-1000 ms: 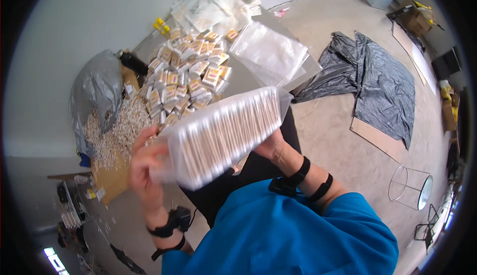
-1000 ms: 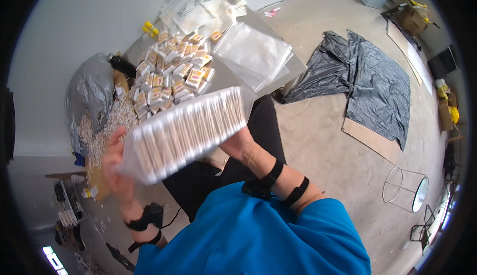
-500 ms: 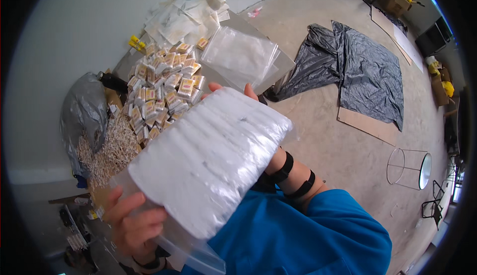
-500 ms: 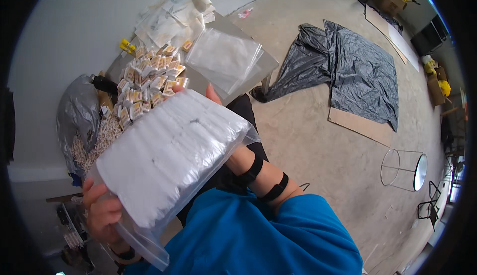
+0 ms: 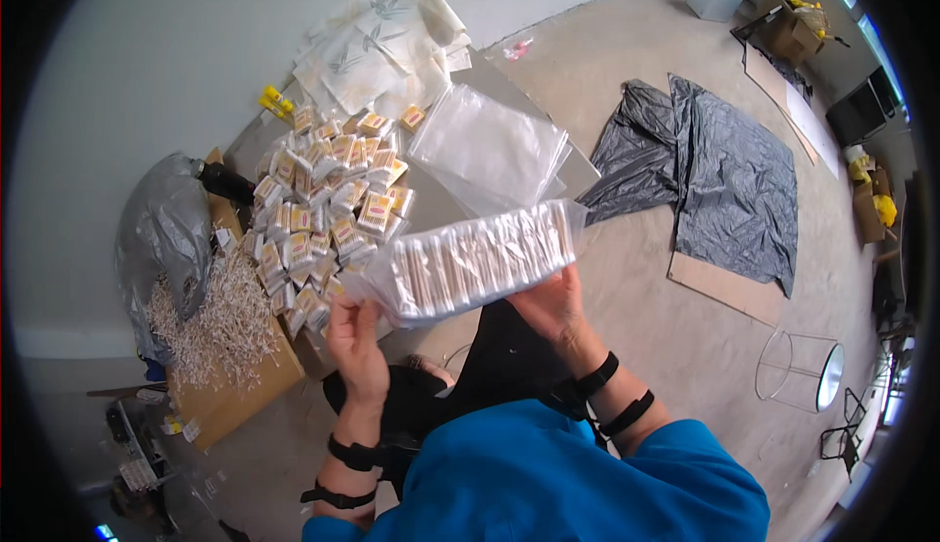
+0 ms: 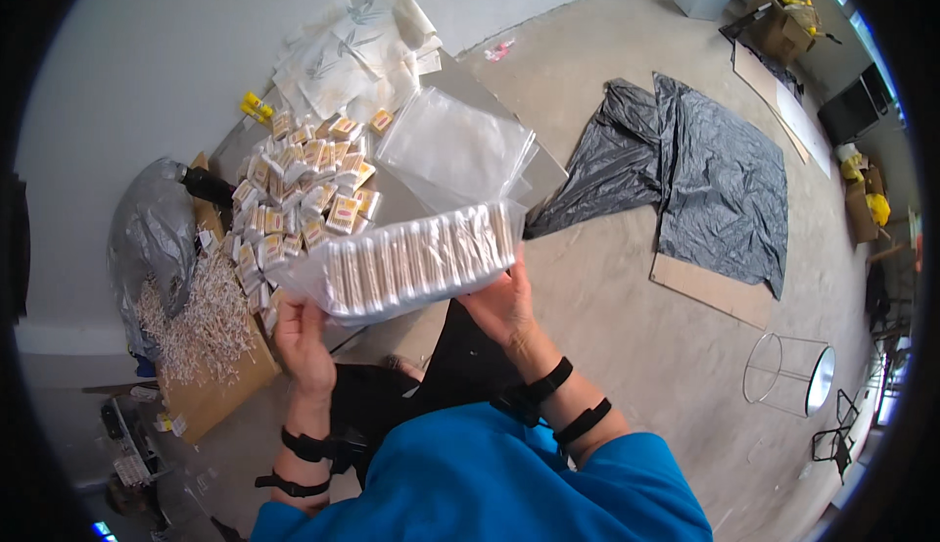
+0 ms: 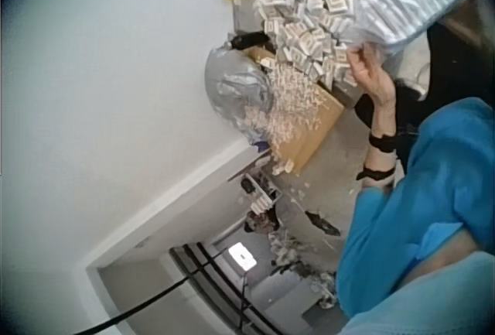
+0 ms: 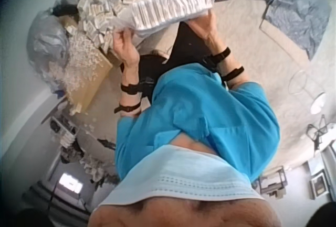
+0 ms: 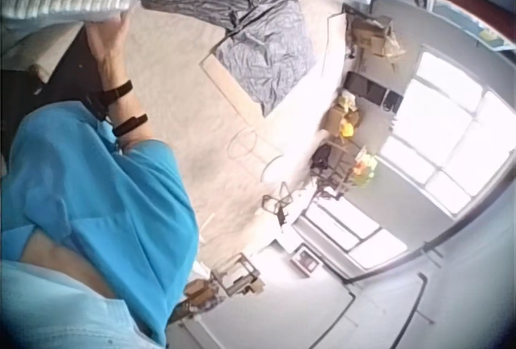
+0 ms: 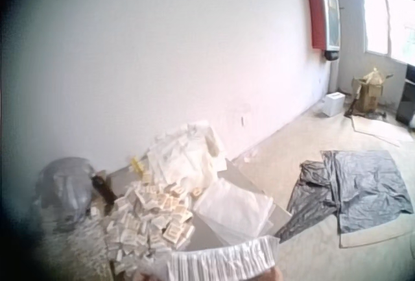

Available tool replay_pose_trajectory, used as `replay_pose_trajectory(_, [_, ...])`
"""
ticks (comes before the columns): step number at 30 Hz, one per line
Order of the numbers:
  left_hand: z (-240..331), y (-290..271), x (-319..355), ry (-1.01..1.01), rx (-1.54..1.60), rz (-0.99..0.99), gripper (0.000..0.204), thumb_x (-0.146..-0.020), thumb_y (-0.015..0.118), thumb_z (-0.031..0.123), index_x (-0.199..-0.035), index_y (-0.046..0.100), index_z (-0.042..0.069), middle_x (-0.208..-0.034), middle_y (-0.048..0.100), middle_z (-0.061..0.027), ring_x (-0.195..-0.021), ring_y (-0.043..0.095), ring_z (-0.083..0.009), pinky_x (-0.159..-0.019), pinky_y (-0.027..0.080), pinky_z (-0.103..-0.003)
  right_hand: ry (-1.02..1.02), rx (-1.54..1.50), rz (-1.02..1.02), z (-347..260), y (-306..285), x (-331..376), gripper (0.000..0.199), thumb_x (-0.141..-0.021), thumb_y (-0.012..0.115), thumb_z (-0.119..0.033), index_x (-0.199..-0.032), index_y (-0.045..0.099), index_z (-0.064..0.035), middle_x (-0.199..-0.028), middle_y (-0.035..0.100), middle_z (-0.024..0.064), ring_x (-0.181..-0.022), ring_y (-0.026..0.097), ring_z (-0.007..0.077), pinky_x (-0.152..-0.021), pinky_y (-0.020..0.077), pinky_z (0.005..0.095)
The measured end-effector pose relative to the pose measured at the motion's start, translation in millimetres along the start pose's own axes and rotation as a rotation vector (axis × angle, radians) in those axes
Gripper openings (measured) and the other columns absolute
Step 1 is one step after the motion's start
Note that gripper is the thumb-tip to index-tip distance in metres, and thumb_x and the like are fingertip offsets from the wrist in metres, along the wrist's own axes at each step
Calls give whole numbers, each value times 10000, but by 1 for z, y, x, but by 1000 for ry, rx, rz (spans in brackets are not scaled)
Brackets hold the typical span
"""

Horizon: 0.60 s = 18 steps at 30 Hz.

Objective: Organizing small product packets and placing them into larger plastic bags for packaging.

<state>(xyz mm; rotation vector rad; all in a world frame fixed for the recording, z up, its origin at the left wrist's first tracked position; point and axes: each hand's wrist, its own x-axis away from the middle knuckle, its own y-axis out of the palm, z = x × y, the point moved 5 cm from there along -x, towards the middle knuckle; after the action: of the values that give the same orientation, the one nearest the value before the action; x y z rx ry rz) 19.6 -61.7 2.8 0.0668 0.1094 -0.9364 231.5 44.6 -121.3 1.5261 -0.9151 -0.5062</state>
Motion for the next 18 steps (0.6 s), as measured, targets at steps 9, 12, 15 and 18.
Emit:
replay_pose_trajectory(9, [-42,58,-62,-272,229,44,115,-997,553,153,-1015,558,39,-1028,642,-42,-916,603,-94,-823,523,-276,-69,-350,146,16,-25,-60,933,-794,622,-682,-1467,312,-115,-1475,373,106,-1375,332,310,-1164,224,517])
replay_pose_trajectory(12, [-60,55,-80,-302,231,45,116,-993,566,171,-1001,562,55,-1003,637,-23,-881,585,-68,-771,506,-252,11,-161,226,20,-18,-84,836,-823,650,-610,-1443,360,-129,-1472,404,87,-1373,341,330,-1142,207,595])
replay_pose_trajectory(15, [-77,59,-93,-449,173,77,114,-982,590,196,-994,572,83,-975,626,8,-833,558,-41,-718,464,-212,12,-69,197,10,-10,-113,794,-849,640,-580,-1452,356,-149,-1491,392,78,-1389,332,308,-1148,212,561])
replay_pose_trajectory(18, [-90,69,-107,-503,277,129,99,-972,608,203,-988,579,110,-952,611,34,-822,535,-28,-708,426,-201,-30,36,133,2,5,-143,764,-881,621,-546,-1461,343,-134,-1488,405,86,-1382,362,283,-1148,252,500])
